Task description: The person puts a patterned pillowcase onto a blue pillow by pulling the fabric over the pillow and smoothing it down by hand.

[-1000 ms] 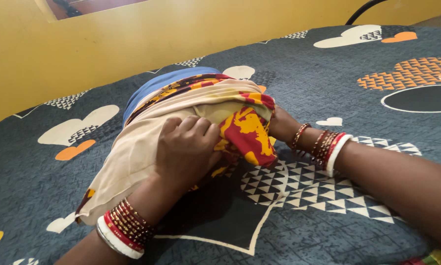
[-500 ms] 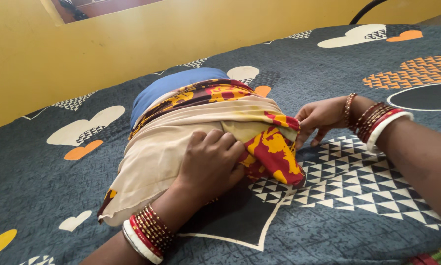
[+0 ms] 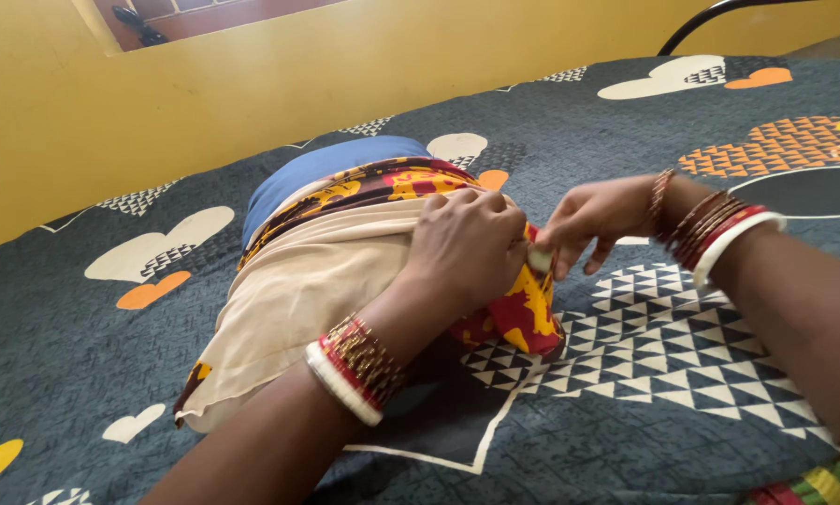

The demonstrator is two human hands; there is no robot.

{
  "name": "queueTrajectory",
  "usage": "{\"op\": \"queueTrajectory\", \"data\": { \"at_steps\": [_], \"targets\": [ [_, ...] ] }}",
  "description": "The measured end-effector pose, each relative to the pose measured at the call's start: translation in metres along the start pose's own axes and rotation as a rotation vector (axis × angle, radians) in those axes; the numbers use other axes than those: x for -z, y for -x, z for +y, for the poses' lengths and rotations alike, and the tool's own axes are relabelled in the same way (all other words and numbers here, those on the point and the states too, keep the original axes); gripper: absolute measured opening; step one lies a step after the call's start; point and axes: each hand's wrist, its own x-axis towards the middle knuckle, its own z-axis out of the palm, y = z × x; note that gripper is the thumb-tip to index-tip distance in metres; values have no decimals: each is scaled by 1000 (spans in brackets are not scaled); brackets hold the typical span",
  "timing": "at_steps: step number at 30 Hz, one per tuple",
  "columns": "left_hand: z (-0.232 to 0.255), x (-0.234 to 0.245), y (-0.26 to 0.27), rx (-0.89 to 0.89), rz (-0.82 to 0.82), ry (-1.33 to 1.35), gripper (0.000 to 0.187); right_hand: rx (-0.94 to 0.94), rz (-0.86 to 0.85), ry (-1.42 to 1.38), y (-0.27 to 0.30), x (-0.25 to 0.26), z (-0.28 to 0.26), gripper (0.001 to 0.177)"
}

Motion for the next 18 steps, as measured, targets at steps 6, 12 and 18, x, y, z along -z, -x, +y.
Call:
{"op": "queueTrajectory", "data": {
  "at_steps": [6, 12, 18],
  "targets": [
    [6, -29, -23, -8, -2, -6, 30, 21, 226, -35, -30, 34, 33, 32],
    [1, -53, -53, 18, -177, -76, 12, -136, 187, 55, -11, 36, 41, 31],
    [-15, -69, -95, 111, -117, -60, 13, -16, -12, -20, -29, 2, 28, 26]
  ]
}}
